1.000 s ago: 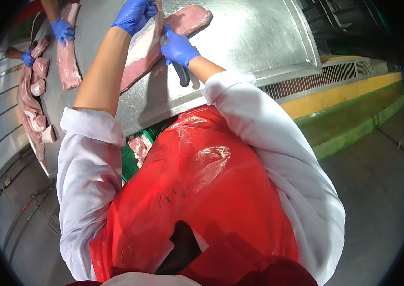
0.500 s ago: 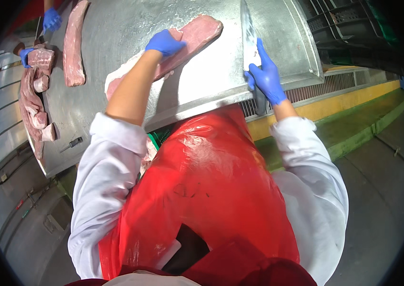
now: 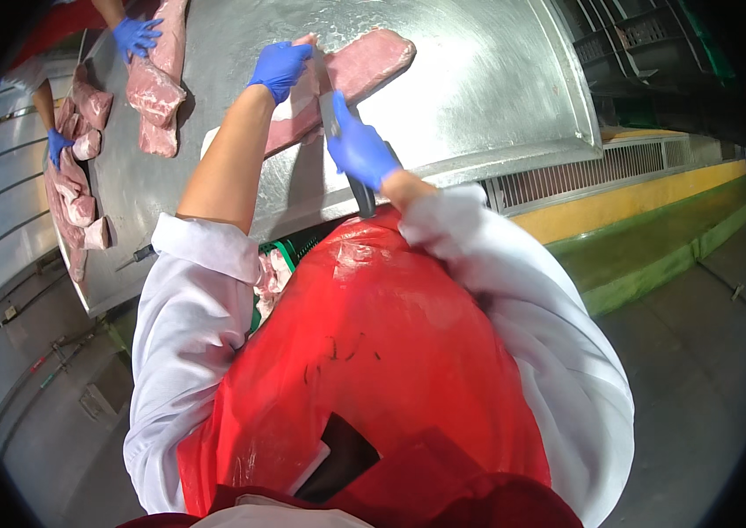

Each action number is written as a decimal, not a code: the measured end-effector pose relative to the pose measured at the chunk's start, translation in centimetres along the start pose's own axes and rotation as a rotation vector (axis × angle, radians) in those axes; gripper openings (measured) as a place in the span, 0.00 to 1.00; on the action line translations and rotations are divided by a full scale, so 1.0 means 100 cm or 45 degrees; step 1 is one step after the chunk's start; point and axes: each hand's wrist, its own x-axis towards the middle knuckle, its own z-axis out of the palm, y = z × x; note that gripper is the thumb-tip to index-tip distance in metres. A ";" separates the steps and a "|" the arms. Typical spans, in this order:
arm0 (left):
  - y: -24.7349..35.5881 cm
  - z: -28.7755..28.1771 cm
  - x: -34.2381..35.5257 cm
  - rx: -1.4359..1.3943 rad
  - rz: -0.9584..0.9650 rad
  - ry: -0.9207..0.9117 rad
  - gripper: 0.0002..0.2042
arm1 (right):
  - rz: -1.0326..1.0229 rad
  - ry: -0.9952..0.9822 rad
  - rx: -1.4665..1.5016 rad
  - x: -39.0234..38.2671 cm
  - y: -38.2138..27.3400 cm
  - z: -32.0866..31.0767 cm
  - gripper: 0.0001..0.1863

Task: The person trims fat and connective tissue from large cuts of raw meat using a knife on a stainless steel table. Trimmed pieces are placed into a green basket while the cleaned meat is set aside on the table.

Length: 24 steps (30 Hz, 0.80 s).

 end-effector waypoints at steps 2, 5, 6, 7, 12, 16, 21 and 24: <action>-0.009 -0.002 0.005 0.122 0.236 0.001 0.21 | -0.059 -0.016 0.158 -0.010 -0.001 0.005 0.43; 0.004 0.002 0.013 0.065 0.111 -0.294 0.20 | -0.047 -0.032 0.195 0.057 -0.018 -0.014 0.42; 0.010 0.000 0.019 0.121 0.144 -0.281 0.18 | -0.007 -0.056 0.146 0.062 -0.022 -0.014 0.42; 0.015 -0.002 0.024 0.438 0.239 -0.226 0.15 | 0.039 -0.086 0.093 0.063 -0.024 -0.014 0.41; 0.015 -0.039 0.030 1.198 0.585 -0.171 0.23 | -0.086 -0.137 0.096 -0.020 -0.018 0.033 0.43; 0.056 -0.029 0.002 0.519 0.447 -0.178 0.18 | 0.026 -0.242 0.086 0.055 -0.047 0.007 0.43; 0.086 -0.064 -0.017 0.587 0.220 -0.102 0.14 | -0.294 -0.081 -0.030 -0.016 -0.019 0.069 0.44; 0.093 -0.060 -0.045 0.273 0.241 -0.071 0.12 | -0.092 -0.079 0.040 0.031 -0.035 0.069 0.33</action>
